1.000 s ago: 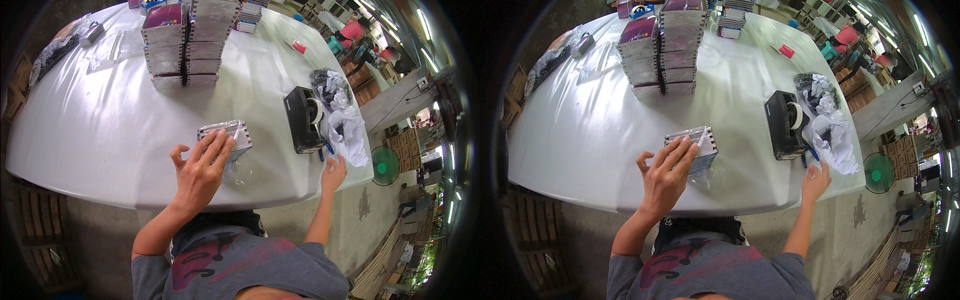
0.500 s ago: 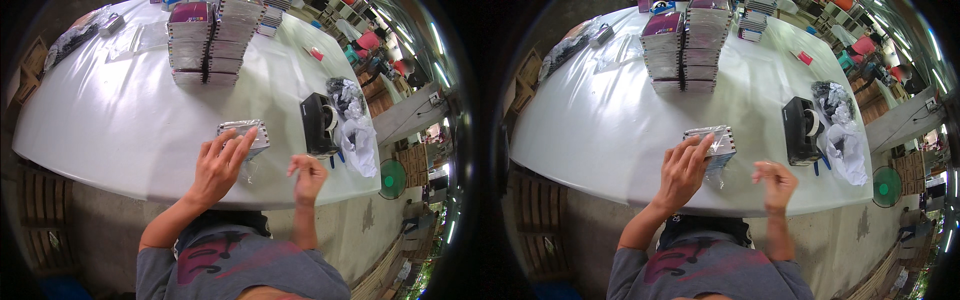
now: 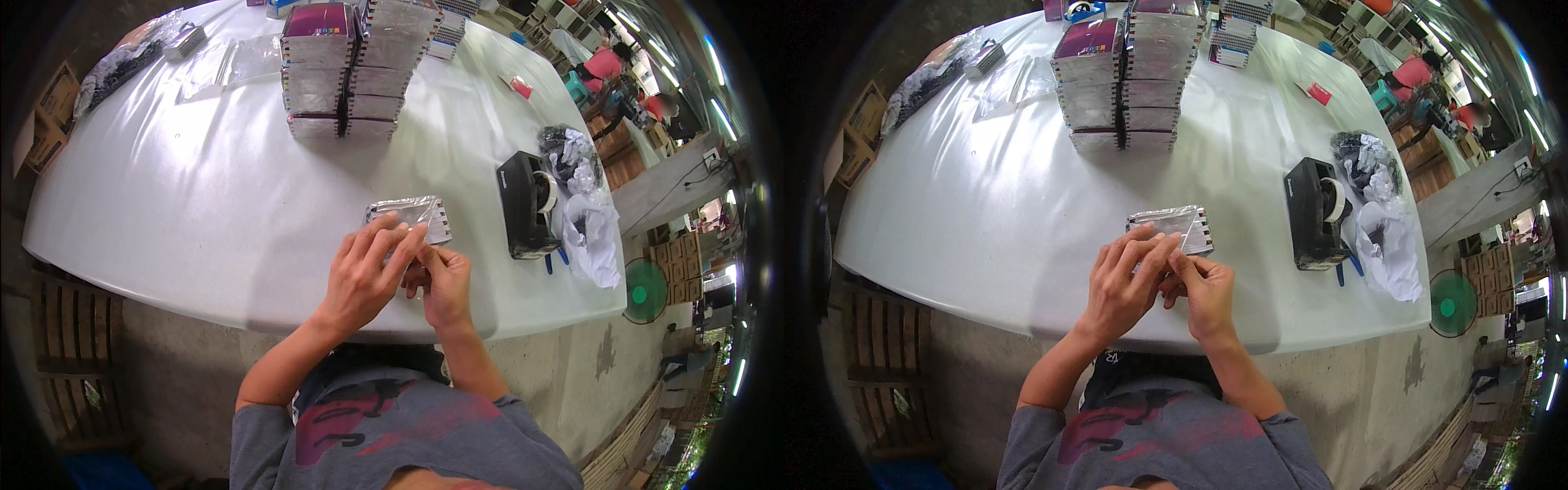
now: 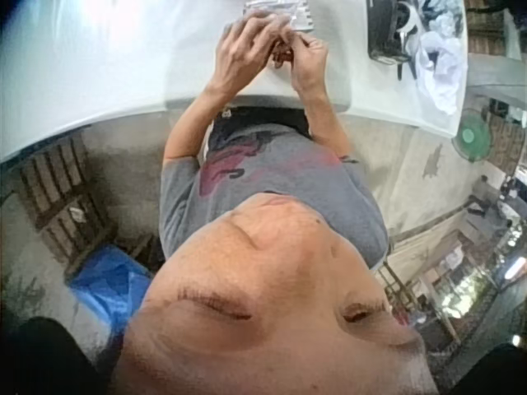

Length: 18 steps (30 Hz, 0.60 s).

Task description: The person repeatedly places spiral-bound notebooks into clear plastic sleeves, folds the edges, and seals them with tape from a dispenser. Finished wrapped notebooks are stacked on the table. The person handles notebooks of different colors and sizes throughout the clip.

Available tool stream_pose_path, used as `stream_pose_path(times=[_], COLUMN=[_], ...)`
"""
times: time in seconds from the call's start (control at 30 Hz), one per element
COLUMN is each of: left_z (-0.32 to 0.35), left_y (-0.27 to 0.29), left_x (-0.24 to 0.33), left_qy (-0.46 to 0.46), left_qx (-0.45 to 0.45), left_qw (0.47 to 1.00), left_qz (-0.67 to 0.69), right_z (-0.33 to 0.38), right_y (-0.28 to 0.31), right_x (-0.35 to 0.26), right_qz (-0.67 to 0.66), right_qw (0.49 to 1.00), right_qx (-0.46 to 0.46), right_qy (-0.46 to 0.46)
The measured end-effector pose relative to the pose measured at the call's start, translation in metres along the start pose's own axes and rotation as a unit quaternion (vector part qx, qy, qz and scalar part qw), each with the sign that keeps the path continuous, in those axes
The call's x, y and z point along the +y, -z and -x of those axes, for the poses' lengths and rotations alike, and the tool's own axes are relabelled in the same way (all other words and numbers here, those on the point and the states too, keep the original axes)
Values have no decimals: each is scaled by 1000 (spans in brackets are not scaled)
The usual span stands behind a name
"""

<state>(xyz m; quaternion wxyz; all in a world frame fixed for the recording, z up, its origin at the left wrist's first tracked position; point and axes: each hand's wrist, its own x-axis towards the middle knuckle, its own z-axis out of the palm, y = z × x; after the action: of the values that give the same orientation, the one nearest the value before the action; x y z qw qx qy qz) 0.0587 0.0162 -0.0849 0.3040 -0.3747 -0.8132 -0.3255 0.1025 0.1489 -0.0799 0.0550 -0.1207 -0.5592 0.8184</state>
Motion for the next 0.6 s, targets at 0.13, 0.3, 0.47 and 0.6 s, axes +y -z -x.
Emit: stream_pose_path(times=[0.13, 0.3, 0.47, 0.6], left_z=[1, -8, -18, -19], left_y=[0, 13, 29, 29], left_x=[5, 10, 10, 10], left_qy=[32, 81, 114, 90], left_qx=[-32, -99, -185, -164], left_qw=[998, 990, 976, 982], left_qz=[-44, -67, -13, 3], right_z=[1, 2, -2, -6], right_y=[-1, 0, 2, 12], right_x=[3, 7, 11, 27], right_qz=[-3, 50, 104, 130], right_qw=[1000, 998, 993, 986], right_qx=[8, 27, 41, 65], right_qy=[8, 33, 44, 78])
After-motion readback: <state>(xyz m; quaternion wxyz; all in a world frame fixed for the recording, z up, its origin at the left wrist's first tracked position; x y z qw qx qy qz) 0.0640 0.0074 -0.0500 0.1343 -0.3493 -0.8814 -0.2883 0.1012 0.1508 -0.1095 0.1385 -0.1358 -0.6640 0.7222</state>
